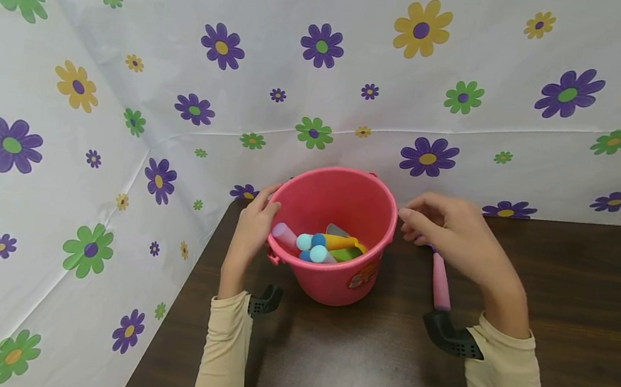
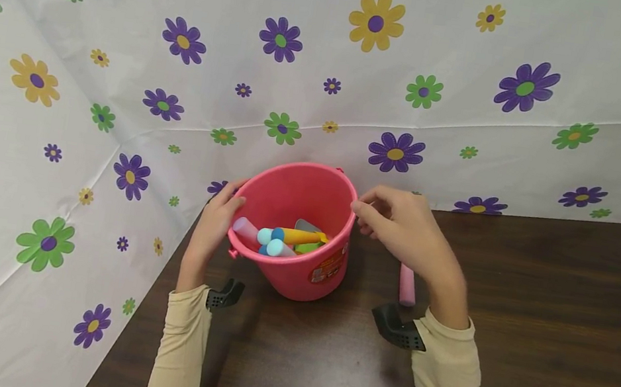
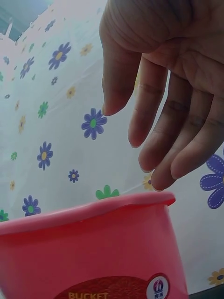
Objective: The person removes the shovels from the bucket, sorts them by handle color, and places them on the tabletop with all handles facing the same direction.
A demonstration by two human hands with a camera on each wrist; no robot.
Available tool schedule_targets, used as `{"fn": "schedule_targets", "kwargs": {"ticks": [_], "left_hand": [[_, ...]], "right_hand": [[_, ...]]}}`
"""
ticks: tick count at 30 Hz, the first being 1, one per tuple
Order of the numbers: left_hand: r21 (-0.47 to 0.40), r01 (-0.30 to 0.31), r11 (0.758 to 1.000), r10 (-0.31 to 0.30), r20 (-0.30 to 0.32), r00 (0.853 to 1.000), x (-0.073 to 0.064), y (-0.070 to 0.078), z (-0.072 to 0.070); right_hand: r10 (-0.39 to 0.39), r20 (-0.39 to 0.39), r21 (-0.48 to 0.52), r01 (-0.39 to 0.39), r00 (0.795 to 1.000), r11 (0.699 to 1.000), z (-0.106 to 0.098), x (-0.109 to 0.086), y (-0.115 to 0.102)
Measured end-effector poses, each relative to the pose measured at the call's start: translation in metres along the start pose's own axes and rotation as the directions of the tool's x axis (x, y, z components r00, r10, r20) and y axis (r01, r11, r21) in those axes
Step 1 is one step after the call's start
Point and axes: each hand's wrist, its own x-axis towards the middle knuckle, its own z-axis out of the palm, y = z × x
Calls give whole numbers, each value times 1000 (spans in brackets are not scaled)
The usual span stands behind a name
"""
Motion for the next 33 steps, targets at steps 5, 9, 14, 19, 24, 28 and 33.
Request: {"fn": "schedule_targets", "kwargs": {"ticks": [5,9,14,19,24,28,33], "left_hand": [[7,-1,1000,1,-1,1000,0,0,0],[-1,0,1000,0,1,1000,-2,1,0],[-14,-3,1000,3,2,1000,-3,1,-1],[-18,-5,1000,5,2,1000,-3,1,-1],[-16,-5,1000,5,0,1000,-2,0,0],[-4,2,1000,-2,3,1000,-1,0,-1],[1,6,1000,-6,3,1000,0,0,-1]], "right_hand": [[-13,1,3,13,1000,1000,7,2,-5],[-23,-2,-15,23,1000,1000,12,3,-7],[-29,-16,-9,29,999,1000,16,3,-10],[-35,-20,-1,35,999,999,18,3,-13],[-53,-19,-11,53,998,999,22,4,-15],[-71,-19,-36,70,997,997,26,5,-16],[-95,-22,-54,94,995,994,32,7,-18]]}}
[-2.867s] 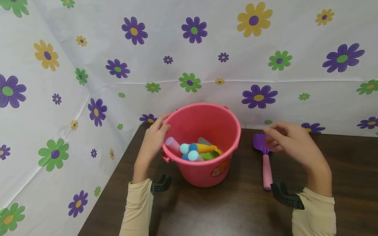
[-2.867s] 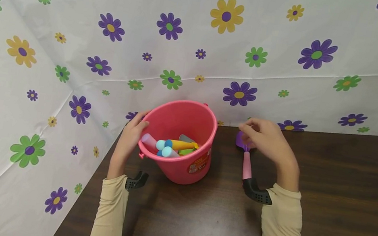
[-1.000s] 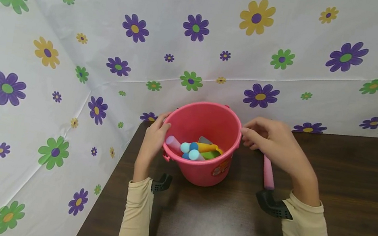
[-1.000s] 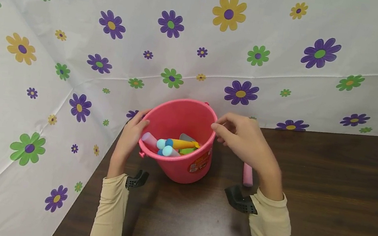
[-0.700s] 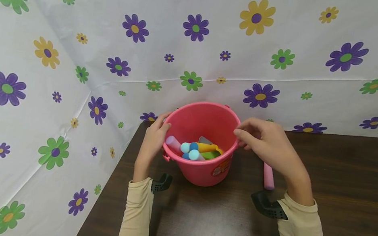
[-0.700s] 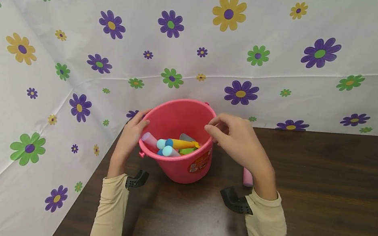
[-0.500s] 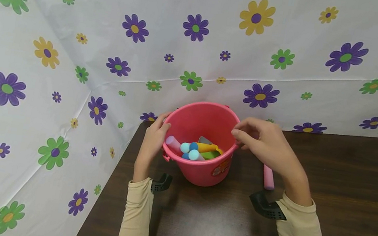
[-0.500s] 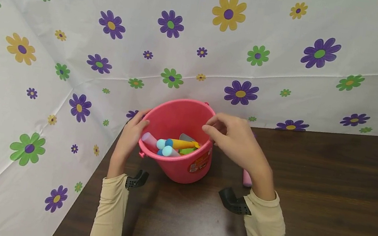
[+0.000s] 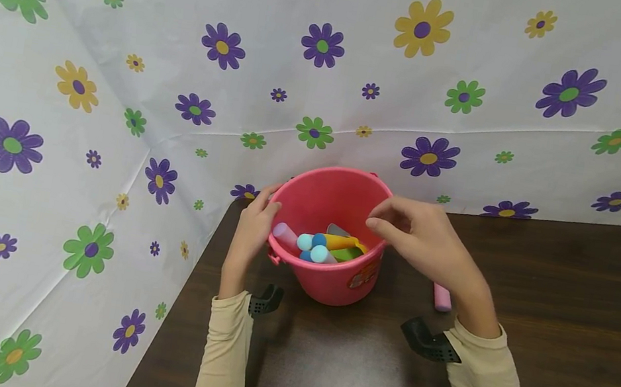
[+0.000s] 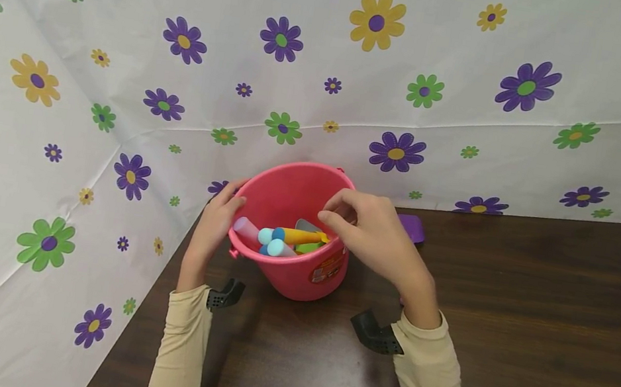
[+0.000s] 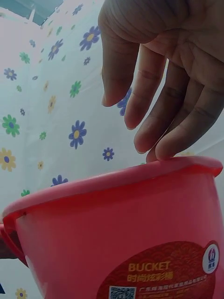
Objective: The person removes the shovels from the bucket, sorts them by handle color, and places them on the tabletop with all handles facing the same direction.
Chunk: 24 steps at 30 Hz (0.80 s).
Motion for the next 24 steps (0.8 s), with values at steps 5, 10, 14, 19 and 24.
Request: {"fn": "schedule_targets", "kwargs": {"ticks": [5,10,14,19,24], "left_hand": [[-10,1,1000,-1,1,1000,-1,0,0],[-12,-1,1000,1,-1,1000,-1,0,0],[-13,-3,1000,2,-5,1000,-1,0,0],[-15,-4,1000,4,-6,1000,-1,0,0],[-17,0,1000,0,-1,1000,-1,0,0]], "right_hand": [[-24,1,-10,24,1000,1000,4,0,-3],[-41,15,2,41,999,999,7,1,-4],[-43,31,16,43,999,999,10,2,-4],[-52,50,28,50,997,998,16,4,-4],[-69,68,46,66,995,997,23,6,-4]]}}
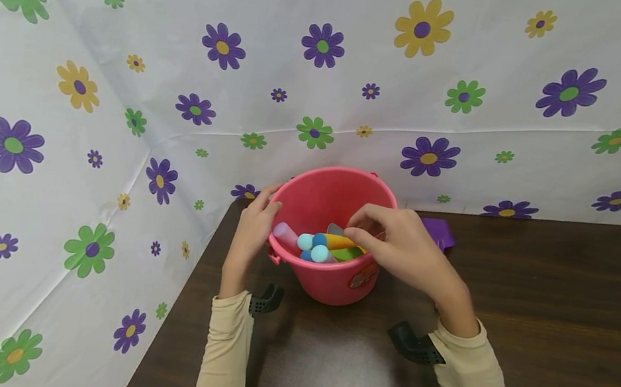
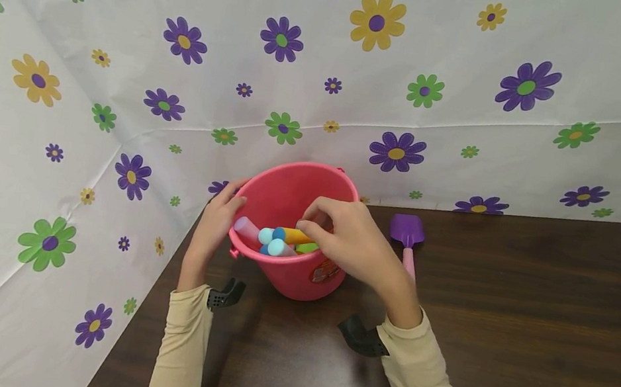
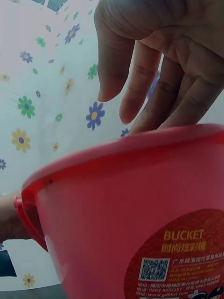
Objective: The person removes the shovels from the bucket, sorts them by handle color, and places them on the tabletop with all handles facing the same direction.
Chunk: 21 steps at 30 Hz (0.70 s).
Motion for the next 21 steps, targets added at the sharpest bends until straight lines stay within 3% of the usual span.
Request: {"fn": "schedule_targets", "kwargs": {"ticks": [21], "left_hand": [[35,-5,999,5,-6,1000,2,0,0]], "right_hand": [[-36,139,77,26,990,997,26,8,-3]]}}
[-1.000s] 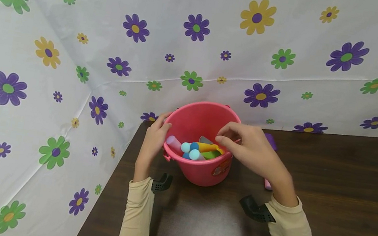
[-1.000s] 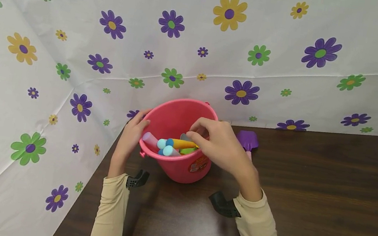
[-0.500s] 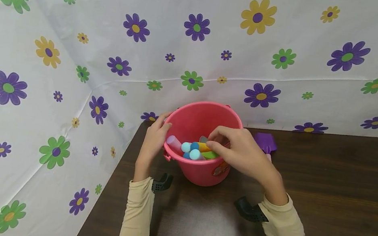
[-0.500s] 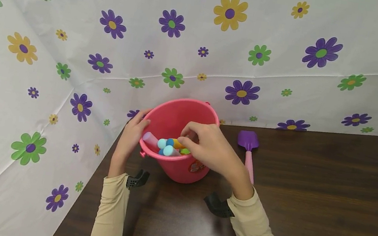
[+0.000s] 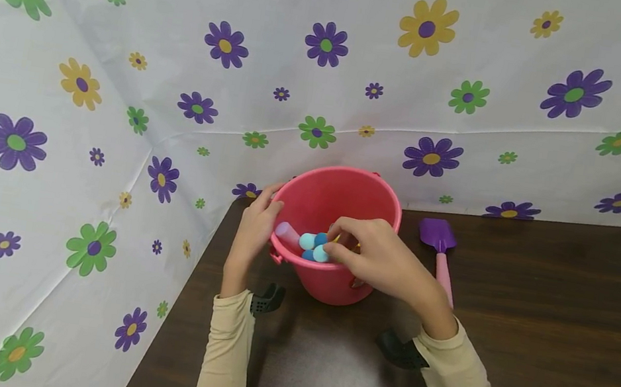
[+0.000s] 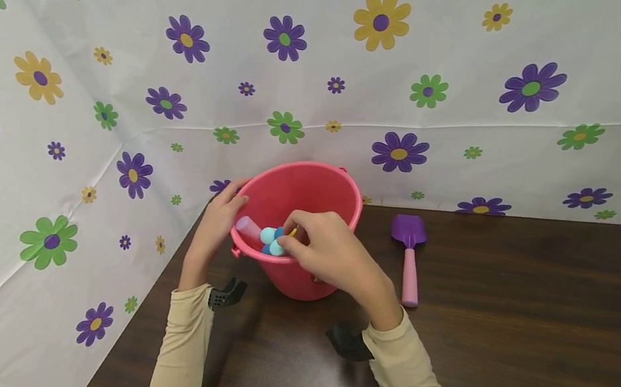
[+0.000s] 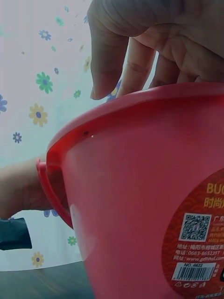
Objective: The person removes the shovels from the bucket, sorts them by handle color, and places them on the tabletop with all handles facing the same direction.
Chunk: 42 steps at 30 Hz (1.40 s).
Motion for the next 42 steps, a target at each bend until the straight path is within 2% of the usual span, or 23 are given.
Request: {"fn": "schedule_targets", "kwargs": {"ticks": [11,27,37,42], "left_hand": [[-13,-5,1000,5,6,1000,0,0,-1],[-10,5,1000,-5,3,1000,0,0,0],[-13,4,1000,-4,2,1000,-1,0,0],[-12,1,1000,-1,6,1000,-1,0,0]], "right_hand": [[-14,2,-64,14,1000,998,5,3,-1],[-73,-15,-168,70,997,983,12,5,-5],[-101,5,-171,101,995,980,17,4,-7],[-99,25,-226,102,995,969,21,5,-8]]}}
